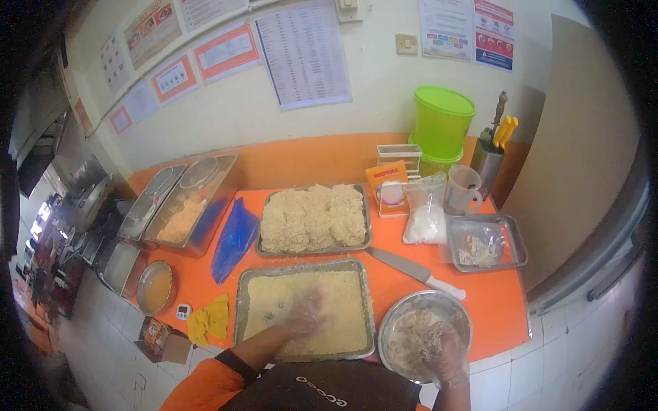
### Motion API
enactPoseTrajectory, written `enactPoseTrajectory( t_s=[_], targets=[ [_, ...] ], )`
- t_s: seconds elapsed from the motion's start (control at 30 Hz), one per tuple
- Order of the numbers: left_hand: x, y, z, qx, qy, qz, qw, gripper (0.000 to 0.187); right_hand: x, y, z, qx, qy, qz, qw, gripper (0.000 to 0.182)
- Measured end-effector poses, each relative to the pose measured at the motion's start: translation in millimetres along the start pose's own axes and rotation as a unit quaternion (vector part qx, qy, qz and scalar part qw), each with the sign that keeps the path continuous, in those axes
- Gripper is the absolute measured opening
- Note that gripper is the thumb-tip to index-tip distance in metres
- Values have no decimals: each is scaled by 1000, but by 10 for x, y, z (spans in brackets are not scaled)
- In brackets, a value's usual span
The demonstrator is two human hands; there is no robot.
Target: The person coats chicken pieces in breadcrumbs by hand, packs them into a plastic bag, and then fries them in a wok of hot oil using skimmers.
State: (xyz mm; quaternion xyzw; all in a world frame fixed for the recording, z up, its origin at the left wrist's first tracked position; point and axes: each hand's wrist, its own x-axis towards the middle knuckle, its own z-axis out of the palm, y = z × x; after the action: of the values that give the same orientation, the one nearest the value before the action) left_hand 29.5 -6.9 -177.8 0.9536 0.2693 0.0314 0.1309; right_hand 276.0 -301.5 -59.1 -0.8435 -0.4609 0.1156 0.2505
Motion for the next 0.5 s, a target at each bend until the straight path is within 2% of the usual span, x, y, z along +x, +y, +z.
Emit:
enactPoseTrajectory(
  t_s=[0.03,0.07,0.1,0.13,0.17,0.2,0.23,0.3,0.33,0.4,0.43,0.47,0.5],
  targets=[
    [121,-233,167,-142,-48,27,988,74,24,36,35,-4,8,-5,1000,42],
    [221,-513,333,-281,-98,54,953,73,26,76,76,10,0,14,1000,43],
    [274,-513,205,-281,-147,52,947,71,35,109,118,24,-7,32,999,43],
    [328,-505,63,-278,-195,49,939,70,39,122,142,39,-14,51,998,43],
    [340,-174,-564,-136,-239,18,961,68,15,40,98,21,-5,26,999,44],
    [355,6,-923,9,-276,-14,961,66,-29,-108,7,1,5,1,1000,44],
    [402,-134,-812,7,-298,39,954,64,-32,-191,-56,-21,17,-26,999,45],
    [471,-581,-414,6,-331,146,932,61,-63,-94,4,-17,76,-56,995,32],
    [433,-664,-373,-37,-236,189,952,56,-40,-60,16,-15,106,-71,992,27],
    [383,-839,-334,-121,-46,269,954,52,-30,-192,-152,39,47,-23,998,28],
    [303,-823,-423,-263,-27,220,939,49,-34,-250,-202,69,16,2,997,28],
    [157,-791,-496,-399,-10,164,902,46,-37,-239,-175,31,29,4,999,29],
    [69,-770,-550,-528,6,102,843,43,-70,-213,-132,-8,39,8,999,29]
  ],
)
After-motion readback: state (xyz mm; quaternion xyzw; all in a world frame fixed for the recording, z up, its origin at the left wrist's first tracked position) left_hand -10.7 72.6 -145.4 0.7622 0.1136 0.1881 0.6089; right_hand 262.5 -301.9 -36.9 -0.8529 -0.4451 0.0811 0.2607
